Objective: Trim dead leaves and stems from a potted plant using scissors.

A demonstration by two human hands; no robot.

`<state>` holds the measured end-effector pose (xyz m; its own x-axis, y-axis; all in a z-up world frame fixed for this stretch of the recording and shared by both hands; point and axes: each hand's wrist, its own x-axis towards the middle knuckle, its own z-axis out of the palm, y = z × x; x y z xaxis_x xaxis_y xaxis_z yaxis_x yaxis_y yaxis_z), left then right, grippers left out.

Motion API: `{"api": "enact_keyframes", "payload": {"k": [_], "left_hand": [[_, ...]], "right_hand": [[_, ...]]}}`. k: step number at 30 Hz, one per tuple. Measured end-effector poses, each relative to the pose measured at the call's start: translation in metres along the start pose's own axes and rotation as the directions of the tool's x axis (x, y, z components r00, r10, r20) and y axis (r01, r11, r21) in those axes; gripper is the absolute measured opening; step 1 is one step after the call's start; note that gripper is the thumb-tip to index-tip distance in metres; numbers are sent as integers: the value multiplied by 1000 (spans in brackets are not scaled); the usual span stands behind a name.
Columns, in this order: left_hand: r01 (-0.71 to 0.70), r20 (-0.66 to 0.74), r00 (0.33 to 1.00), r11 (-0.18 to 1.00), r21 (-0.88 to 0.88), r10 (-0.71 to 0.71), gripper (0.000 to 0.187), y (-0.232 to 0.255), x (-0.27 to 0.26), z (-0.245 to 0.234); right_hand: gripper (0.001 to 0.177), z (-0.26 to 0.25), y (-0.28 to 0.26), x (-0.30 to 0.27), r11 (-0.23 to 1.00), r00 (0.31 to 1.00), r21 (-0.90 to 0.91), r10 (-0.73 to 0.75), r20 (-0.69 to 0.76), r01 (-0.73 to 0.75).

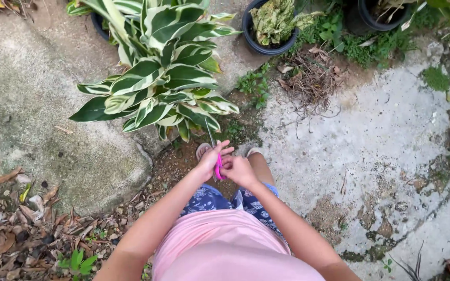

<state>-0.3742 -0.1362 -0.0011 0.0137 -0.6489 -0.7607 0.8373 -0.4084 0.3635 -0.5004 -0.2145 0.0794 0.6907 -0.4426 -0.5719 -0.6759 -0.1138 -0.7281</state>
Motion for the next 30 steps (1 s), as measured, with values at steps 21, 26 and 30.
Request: {"api": "enact_keyframes", "payload": {"k": [21,26,30], "left_hand": [[-207,-659,567,860,466,494,53,-14,80,92],[-28,-705,544,850,527,455,36,-86,100,1],[276,-700,608,727,628,373,47,-90,136,-76]], "right_hand": [[42,-272,90,92,586,993,-810,113,36,-37],[43,-252,92,108,538,978,-842,193,82,-36],[51,-209,142,195,521,990,-850,142,2,-73]]}}
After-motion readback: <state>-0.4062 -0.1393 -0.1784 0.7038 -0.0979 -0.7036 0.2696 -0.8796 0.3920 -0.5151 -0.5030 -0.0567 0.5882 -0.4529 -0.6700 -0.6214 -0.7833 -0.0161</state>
